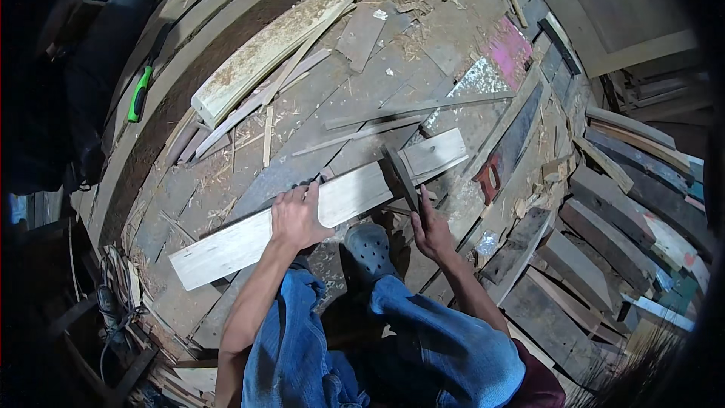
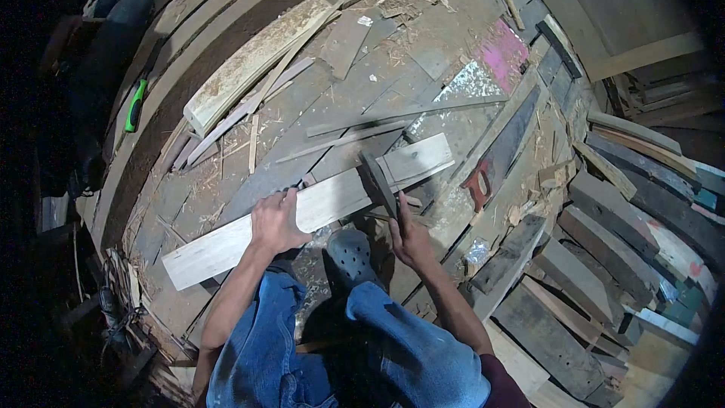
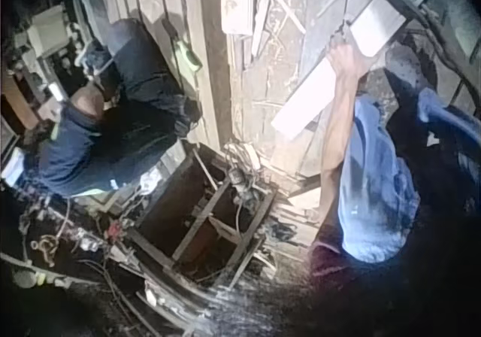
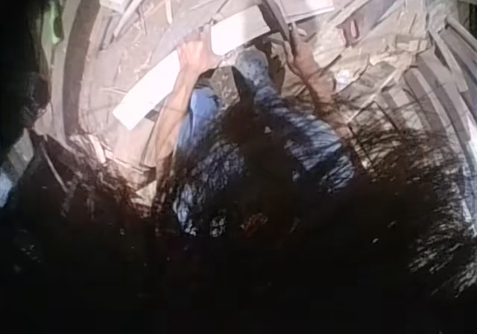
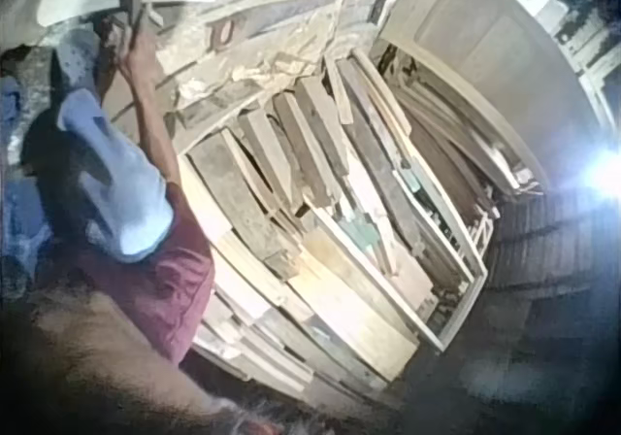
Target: The person marks lines across a wooden plank using a metal tool, holding the plank with one hand and repeatedly scraping the tool against the wood surface.
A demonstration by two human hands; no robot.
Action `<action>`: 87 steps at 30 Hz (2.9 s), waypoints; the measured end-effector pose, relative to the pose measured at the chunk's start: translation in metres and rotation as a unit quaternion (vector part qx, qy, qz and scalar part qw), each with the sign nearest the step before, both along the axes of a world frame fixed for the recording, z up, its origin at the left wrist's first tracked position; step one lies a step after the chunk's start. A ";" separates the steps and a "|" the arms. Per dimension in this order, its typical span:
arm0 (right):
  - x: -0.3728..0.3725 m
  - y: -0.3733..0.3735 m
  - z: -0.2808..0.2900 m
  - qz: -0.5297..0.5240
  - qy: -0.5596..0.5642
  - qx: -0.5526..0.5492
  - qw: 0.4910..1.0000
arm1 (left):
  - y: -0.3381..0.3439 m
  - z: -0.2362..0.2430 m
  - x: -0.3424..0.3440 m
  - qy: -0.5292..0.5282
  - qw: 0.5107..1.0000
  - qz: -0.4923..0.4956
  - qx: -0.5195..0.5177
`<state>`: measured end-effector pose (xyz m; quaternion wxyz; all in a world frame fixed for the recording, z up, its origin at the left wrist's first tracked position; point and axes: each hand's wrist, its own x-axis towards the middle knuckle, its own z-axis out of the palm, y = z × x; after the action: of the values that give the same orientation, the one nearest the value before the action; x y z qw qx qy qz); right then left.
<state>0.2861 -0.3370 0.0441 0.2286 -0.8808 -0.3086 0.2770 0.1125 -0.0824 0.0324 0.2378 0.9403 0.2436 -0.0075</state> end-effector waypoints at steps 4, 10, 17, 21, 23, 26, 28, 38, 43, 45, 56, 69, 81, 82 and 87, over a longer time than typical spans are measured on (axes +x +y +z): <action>-0.022 0.008 -0.002 0.043 -0.065 0.094 0.993 | -0.003 0.001 0.004 -0.003 1.000 0.007 -0.024; -0.039 0.005 0.011 0.119 -0.063 -0.063 0.989 | -0.001 0.007 0.007 0.077 0.995 0.004 -0.059; 0.016 -0.022 -0.003 -0.076 -0.085 -0.114 0.987 | -0.002 -0.001 0.002 0.042 0.998 0.002 -0.039; 0.023 -0.026 -0.001 -0.077 -0.078 -0.067 0.992 | -0.002 0.003 0.006 0.056 0.997 -0.006 -0.043; 0.005 -0.020 -0.002 -0.035 -0.051 -0.083 0.995 | -0.001 0.003 0.002 0.065 0.997 -0.006 -0.043; -0.024 -0.001 0.011 0.073 -0.026 -0.035 0.996 | 0.001 0.001 -0.001 0.046 0.998 -0.010 -0.051; -0.039 0.011 0.022 0.104 0.009 -0.042 0.994 | 0.002 0.002 -0.002 0.031 0.998 -0.007 -0.048; -0.053 0.024 0.027 -0.013 0.083 0.037 0.996 | 0.000 -0.015 -0.004 -0.084 0.996 0.011 -0.040; -0.044 0.016 0.012 0.023 0.027 0.066 0.997 | -0.001 -0.019 -0.003 -0.085 0.995 0.024 -0.049; -0.047 0.022 0.018 -0.017 0.073 0.086 0.993 | 0.003 -0.018 -0.007 -0.097 0.994 0.026 -0.033; -0.056 0.009 0.009 -0.045 0.033 0.141 0.988 | -0.002 -0.016 0.004 -0.099 0.994 0.025 -0.049; -0.052 0.004 -0.014 -0.082 -0.019 0.229 0.970 | -0.010 -0.018 0.000 -0.078 0.996 0.036 -0.020; -0.052 0.000 -0.047 -0.034 0.128 0.150 0.980 | -0.005 -0.021 -0.002 -0.057 0.997 0.041 -0.018; -0.053 -0.001 -0.041 -0.051 0.167 0.166 0.971 | -0.005 -0.016 -0.001 -0.053 0.997 0.040 -0.026; -0.052 0.003 -0.036 -0.023 0.084 0.165 0.983 | -0.007 -0.013 0.000 -0.004 0.998 0.042 -0.039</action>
<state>0.2343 -0.3345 0.0081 0.4017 -0.8117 -0.3095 0.2899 0.1127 -0.0896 0.0197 0.2752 0.9193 0.2812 -0.0032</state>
